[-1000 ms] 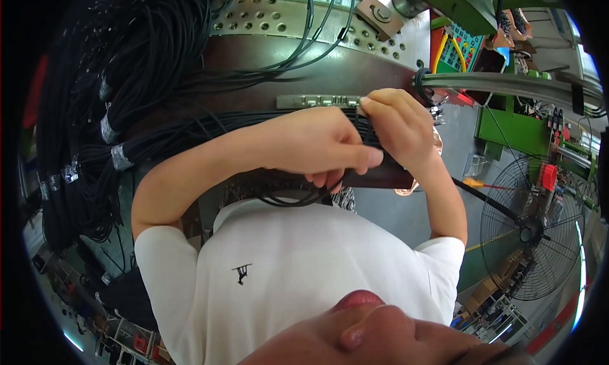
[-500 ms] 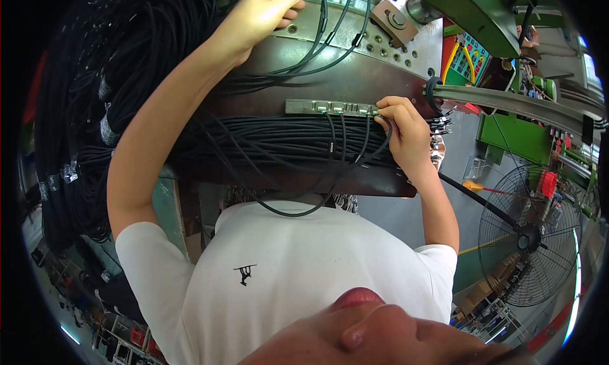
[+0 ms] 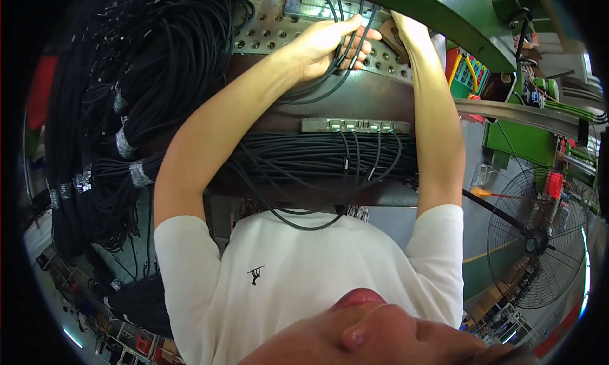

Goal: The person is assembling wiring harnesses by inserting cable connectors into a testing or assembly jig.

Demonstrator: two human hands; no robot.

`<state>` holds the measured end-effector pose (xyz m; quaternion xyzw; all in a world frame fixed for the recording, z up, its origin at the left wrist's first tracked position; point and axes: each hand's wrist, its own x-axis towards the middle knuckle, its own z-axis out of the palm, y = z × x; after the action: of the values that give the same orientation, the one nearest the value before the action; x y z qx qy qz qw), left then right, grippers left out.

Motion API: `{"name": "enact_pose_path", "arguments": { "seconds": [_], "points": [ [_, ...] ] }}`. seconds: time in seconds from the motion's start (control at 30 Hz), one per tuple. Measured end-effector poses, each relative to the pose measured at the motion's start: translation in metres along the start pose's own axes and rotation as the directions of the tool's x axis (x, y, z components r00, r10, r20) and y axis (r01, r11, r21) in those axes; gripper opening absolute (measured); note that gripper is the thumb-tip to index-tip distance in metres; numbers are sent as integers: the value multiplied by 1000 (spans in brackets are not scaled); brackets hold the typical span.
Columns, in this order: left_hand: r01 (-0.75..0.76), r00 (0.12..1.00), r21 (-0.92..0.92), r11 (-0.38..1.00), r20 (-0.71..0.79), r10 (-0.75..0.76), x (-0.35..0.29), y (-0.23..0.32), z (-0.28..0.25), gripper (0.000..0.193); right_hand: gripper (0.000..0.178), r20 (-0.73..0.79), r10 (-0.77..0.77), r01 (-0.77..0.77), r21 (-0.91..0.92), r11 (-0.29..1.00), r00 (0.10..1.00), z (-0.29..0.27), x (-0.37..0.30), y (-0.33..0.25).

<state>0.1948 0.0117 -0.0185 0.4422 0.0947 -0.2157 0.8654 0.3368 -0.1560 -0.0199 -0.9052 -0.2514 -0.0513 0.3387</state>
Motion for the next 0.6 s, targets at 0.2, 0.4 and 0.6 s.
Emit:
{"name": "enact_pose_path", "arguments": {
  "seconds": [0.2, 0.4, 0.6],
  "points": [
    [52, 997, -136, 989, 64, -44, -30, 18, -5, 49, 28, -93, -379, 324, -361, 875, 921, 18, -20, -8],
    [179, 983, -125, 976, 56, -173, -96, 8, 18, 32, 29, -35, -61, 59, -63, 996, 997, -20, -82, -78],
    [-289, 956, -266, 920, -135, 261, -185, 44, -59, 29, 21, 216, -191, 109, 343, 933, 957, -30, -112, -71]
  ]
}}
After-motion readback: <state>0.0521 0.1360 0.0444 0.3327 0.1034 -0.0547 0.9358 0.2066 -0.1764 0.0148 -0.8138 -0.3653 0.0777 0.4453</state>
